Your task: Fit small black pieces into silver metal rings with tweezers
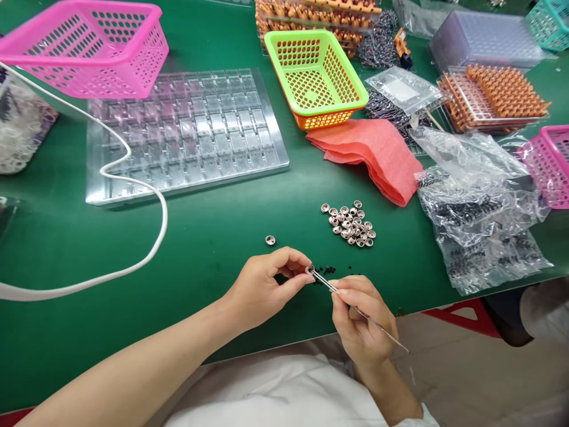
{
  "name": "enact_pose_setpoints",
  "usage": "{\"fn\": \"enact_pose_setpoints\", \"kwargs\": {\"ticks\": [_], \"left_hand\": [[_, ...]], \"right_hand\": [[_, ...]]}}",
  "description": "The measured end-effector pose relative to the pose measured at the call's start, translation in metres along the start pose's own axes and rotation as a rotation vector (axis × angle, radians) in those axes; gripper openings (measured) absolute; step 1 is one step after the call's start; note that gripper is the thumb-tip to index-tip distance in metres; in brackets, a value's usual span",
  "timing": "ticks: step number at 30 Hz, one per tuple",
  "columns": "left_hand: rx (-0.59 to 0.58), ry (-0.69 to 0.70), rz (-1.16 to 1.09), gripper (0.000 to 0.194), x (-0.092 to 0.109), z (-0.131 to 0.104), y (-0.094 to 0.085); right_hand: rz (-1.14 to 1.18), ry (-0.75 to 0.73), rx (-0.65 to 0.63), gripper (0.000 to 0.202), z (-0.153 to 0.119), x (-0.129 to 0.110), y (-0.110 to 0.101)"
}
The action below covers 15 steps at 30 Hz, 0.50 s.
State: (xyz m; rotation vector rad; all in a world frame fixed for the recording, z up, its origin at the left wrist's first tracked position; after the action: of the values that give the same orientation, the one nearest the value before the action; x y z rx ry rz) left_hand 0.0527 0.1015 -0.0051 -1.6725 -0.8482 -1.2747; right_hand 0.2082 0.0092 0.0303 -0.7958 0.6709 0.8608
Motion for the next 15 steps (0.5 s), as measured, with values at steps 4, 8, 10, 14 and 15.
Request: {"fn": "enact_pose_setpoints", "kwargs": {"ticks": [4, 8, 10, 14, 15], "left_hand": [[0.001, 0.004, -0.003, 0.008, 0.0000, 0.0005, 0.0007], [0.002, 0.000, -0.007, 0.008, -0.0013, 0.0002, 0.0010], [0.004, 0.003, -0.011, 0.007, -0.0014, 0.0001, 0.0011], [0.009, 0.001, -0.016, 0.009, -0.0014, 0.0001, 0.0008], [0.010, 0.000, -0.018, 0.009, -0.0014, 0.0001, 0.0007]], "right_hand": [[0.015, -0.015, -0.008, 0.041, 0.0014, -0.0027, 0.0004], [0.018, -0.028, -0.004, 0.041, 0.0029, -0.0040, 0.0010], [0.021, -0.037, 0.007, 0.040, 0.0026, -0.0045, 0.0007], [0.032, -0.027, 0.018, 0.041, 0.0010, -0.0032, -0.0005], [0.035, -0.021, 0.017, 0.041, 0.0007, -0.0027, -0.0008]]}}
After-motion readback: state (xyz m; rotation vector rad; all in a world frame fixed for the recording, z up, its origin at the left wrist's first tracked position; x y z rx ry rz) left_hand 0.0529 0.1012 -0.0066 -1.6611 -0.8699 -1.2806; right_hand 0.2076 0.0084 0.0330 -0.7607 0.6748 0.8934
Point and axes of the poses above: each hand's wrist, its own z-axis towards the middle knuckle, its own y-axis out of the palm, x = y × z, the point moved 9 cm from there along z, towards the middle knuckle, and after that the axes turned 4 degrees about x, right-handed, at the moved point
